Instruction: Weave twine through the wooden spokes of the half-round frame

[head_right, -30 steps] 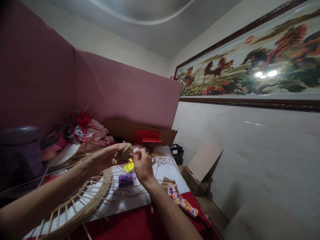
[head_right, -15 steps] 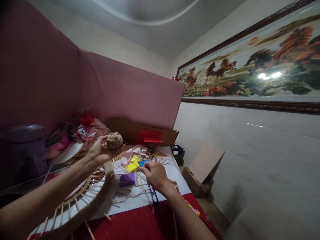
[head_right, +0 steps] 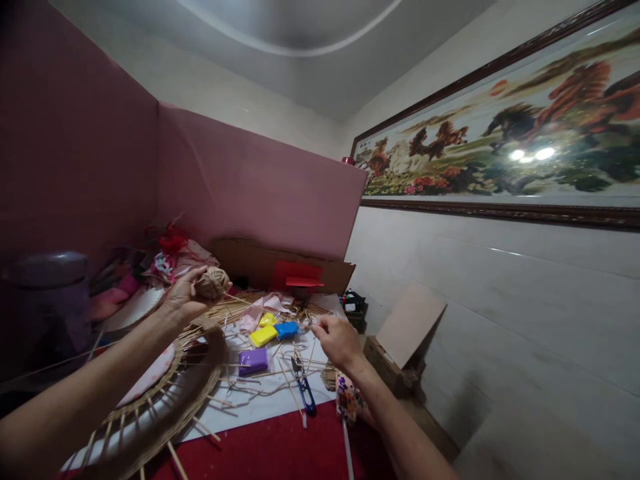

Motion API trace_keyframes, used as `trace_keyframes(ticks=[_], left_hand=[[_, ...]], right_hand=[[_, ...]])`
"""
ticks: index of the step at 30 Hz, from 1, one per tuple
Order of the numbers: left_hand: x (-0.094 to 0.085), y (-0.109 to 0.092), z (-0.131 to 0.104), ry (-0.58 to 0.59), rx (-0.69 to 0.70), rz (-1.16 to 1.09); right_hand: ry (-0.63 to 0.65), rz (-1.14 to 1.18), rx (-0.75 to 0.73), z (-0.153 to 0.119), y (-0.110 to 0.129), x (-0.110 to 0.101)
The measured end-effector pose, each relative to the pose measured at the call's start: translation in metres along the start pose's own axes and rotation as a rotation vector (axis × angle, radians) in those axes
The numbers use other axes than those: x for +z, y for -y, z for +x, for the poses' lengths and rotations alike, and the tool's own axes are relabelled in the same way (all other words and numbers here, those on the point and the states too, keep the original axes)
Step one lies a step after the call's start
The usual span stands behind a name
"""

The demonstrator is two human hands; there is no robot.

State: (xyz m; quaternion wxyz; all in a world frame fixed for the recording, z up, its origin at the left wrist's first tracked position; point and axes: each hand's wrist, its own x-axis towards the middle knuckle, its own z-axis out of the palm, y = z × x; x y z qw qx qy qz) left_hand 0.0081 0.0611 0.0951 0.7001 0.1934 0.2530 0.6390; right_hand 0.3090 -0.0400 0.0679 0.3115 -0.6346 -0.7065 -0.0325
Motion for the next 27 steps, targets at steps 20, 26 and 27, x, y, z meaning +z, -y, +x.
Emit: trace_keyframes(ticks=[20, 26, 27], left_hand=[[0.027, 0.072, -0.021, 0.436, -0.09, 0.387], [0.019, 0.068, -0.018, 0.234, 0.08, 0.734], [0.018, 0.064, -0.017, 0.222, 0.079, 0.752]], right_hand=[[0.148, 0.866, -0.193, 0.058, 0.066, 0.065], [-0.04, 0.808, -0.077, 0.057, 0.053, 0.072], [-0.064, 0.836, -0.067, 0.057, 0.052, 0.071]])
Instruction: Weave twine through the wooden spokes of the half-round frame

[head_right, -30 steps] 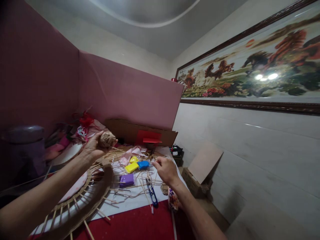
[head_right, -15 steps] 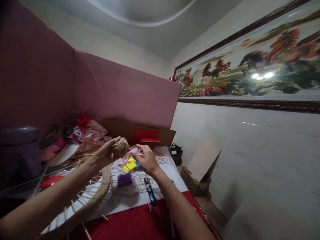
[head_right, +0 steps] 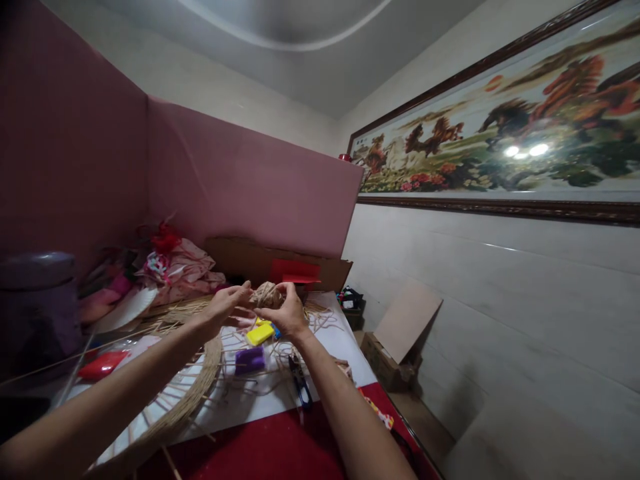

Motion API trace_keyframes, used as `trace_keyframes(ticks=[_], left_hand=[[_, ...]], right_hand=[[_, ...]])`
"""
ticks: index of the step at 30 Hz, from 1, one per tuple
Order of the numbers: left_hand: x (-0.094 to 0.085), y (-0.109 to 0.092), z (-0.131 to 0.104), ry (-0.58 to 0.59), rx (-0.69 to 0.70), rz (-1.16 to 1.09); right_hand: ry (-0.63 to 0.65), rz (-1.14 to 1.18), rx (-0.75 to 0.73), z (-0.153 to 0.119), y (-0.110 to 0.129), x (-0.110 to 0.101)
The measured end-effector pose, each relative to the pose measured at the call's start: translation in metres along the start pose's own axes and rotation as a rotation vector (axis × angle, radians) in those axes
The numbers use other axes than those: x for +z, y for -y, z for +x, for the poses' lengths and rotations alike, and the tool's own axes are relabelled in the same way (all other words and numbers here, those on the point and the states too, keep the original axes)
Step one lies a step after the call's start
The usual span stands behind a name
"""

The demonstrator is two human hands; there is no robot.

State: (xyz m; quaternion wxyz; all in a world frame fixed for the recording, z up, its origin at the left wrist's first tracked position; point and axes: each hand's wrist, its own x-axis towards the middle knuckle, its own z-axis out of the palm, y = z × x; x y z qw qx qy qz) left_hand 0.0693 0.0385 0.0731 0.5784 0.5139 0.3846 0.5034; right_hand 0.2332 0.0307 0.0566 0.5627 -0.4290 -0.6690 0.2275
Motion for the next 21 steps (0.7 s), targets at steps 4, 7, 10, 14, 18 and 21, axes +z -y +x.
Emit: trace_keyframes(ticks=[4, 7, 10, 14, 18, 21], left_hand=[[-0.009, -0.007, 0.004, -0.038, 0.059, 0.045], [-0.007, -0.01, 0.002, 0.136, 0.148, -0.024], [-0.003, -0.008, -0.001, 0.329, 0.172, -0.057], [0.0, -0.003, 0.0, 0.253, 0.27, -0.018], [0.0, -0.001, 0.004, 0.135, 0.364, 0.085], [-0.002, 0.002, 0.005, 0.071, 0.47, 0.236]], right_hand=[[-0.016, 0.09, 0.01, -0.002, 0.003, -0.006], [0.092, 0.157, -0.01, -0.003, 0.006, -0.007], [0.197, 0.218, -0.041, -0.005, 0.008, -0.007], [0.122, 0.047, -0.028, -0.007, 0.012, -0.008], [0.032, -0.164, -0.046, -0.01, 0.018, -0.007], [0.008, -0.191, -0.06, -0.009, 0.021, -0.005]])
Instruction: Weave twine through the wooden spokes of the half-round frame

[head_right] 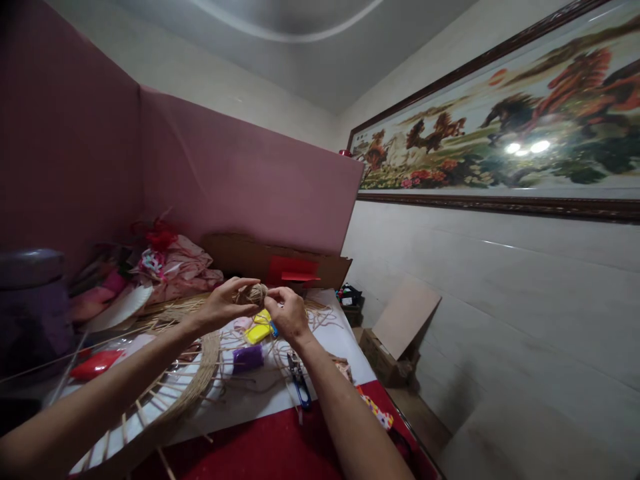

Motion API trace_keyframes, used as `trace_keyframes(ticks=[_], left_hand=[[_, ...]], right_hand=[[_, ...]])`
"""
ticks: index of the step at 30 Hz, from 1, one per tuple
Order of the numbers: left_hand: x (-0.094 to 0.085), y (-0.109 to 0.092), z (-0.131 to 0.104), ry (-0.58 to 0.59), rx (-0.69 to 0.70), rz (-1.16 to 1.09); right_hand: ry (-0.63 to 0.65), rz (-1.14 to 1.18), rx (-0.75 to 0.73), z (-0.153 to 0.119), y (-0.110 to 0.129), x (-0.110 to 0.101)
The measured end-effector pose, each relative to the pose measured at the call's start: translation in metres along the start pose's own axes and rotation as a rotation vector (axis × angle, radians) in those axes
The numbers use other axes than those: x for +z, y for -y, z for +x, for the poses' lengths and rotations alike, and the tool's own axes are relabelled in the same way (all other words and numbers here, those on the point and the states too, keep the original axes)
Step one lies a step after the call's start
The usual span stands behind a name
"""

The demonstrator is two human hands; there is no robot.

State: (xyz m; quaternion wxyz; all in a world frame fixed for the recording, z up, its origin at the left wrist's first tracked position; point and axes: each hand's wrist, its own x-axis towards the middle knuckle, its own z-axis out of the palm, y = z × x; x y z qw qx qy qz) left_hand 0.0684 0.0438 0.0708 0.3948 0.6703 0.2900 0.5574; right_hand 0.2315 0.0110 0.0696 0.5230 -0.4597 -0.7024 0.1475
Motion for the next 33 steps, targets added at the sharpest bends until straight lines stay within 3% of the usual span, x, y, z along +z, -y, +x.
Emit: trace_keyframes(ticks=[4, 9, 11, 16, 21, 28, 33], left_hand=[[-0.001, 0.004, -0.003, 0.002, 0.13, 0.185], [-0.002, 0.003, -0.008, 0.041, 0.249, 0.313], [-0.003, 0.002, -0.009, 0.076, 0.269, 0.329], [-0.003, 0.0, -0.012, 0.059, 0.311, 0.405], [-0.004, 0.0, -0.013, 0.09, 0.357, 0.438], [-0.007, 0.004, -0.011, 0.041, 0.415, 0.523], [-0.007, 0.004, -0.015, 0.041, 0.527, 0.71]], right_hand=[[-0.047, 0.001, 0.049, 0.003, 0.0, 0.003], [-0.029, 0.244, 0.167, 0.001, -0.001, 0.005], [-0.048, 0.176, 0.156, -0.001, 0.002, 0.006], [-0.201, -0.289, 0.083, -0.006, 0.014, 0.012], [-0.245, -0.174, 0.173, -0.006, 0.008, 0.016], [-0.122, 0.103, 0.271, -0.007, 0.008, 0.012], [-0.077, -0.023, 0.195, -0.004, 0.014, 0.006]])
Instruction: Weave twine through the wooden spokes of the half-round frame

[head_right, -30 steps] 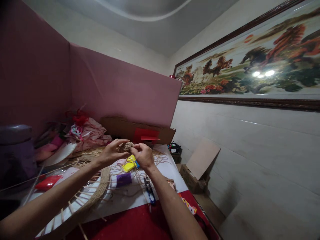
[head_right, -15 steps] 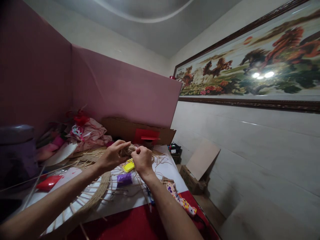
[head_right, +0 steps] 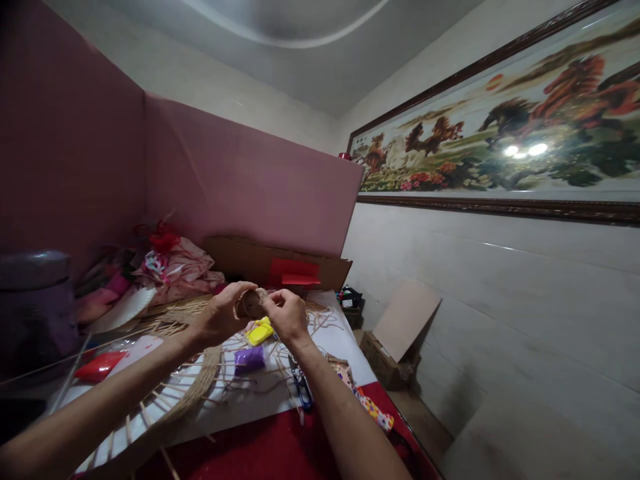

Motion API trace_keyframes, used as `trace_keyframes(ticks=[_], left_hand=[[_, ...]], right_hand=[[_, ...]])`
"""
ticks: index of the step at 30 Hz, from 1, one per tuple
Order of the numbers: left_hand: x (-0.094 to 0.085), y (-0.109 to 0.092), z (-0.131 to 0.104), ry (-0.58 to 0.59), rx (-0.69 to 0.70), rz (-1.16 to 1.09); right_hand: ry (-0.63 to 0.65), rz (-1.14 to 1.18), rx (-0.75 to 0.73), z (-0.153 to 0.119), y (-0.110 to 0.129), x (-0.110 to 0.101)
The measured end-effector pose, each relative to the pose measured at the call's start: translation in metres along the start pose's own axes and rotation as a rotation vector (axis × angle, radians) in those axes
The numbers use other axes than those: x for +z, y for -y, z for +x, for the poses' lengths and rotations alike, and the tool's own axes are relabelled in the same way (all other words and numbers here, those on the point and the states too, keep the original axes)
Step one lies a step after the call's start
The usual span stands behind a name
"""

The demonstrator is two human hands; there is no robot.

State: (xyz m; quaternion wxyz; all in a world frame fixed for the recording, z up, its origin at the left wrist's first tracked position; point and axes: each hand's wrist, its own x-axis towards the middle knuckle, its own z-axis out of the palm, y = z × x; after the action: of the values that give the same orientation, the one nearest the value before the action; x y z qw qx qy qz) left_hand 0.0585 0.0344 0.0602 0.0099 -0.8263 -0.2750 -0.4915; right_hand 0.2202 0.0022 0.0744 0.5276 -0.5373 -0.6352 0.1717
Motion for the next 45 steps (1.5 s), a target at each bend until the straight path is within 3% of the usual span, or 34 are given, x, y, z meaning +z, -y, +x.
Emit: trace_keyframes(ticks=[7, 13, 19, 22, 26, 29, 34, 39, 42, 45], left_hand=[[-0.004, -0.01, -0.002, 0.127, 0.127, 0.055], [-0.001, -0.003, -0.002, 0.088, 0.147, 0.02], [0.001, -0.004, 0.001, 0.11, 0.184, -0.01], [0.002, -0.007, 0.001, 0.105, 0.145, -0.099], [0.002, -0.012, 0.001, 0.18, 0.061, -0.193], [0.001, -0.015, 0.0, 0.201, 0.019, -0.21], [0.002, -0.015, 0.0, 0.133, -0.024, -0.2], [0.006, -0.012, 0.003, 0.024, -0.069, -0.332], [0.006, -0.008, 0.007, -0.089, -0.282, -0.613], [-0.004, 0.0, 0.016, -0.35, -0.569, -0.887]], right_hand=[[0.02, -0.077, -0.008, 0.004, -0.008, -0.003], [0.138, 0.204, 0.091, 0.002, -0.009, -0.006], [0.072, 0.125, 0.015, 0.005, -0.014, -0.005], [0.031, 0.281, 0.04, 0.006, -0.014, -0.003], [-0.042, 0.651, 0.071, 0.005, -0.012, 0.003], [-0.062, 0.746, 0.114, 0.004, -0.013, 0.007], [-0.187, 0.549, 0.184, 0.006, -0.021, 0.012], [-0.203, 0.214, 0.174, 0.009, -0.02, 0.016], [-0.213, 0.075, 0.147, 0.011, -0.02, 0.014], [-0.231, 0.042, 0.177, 0.015, -0.03, 0.007]])
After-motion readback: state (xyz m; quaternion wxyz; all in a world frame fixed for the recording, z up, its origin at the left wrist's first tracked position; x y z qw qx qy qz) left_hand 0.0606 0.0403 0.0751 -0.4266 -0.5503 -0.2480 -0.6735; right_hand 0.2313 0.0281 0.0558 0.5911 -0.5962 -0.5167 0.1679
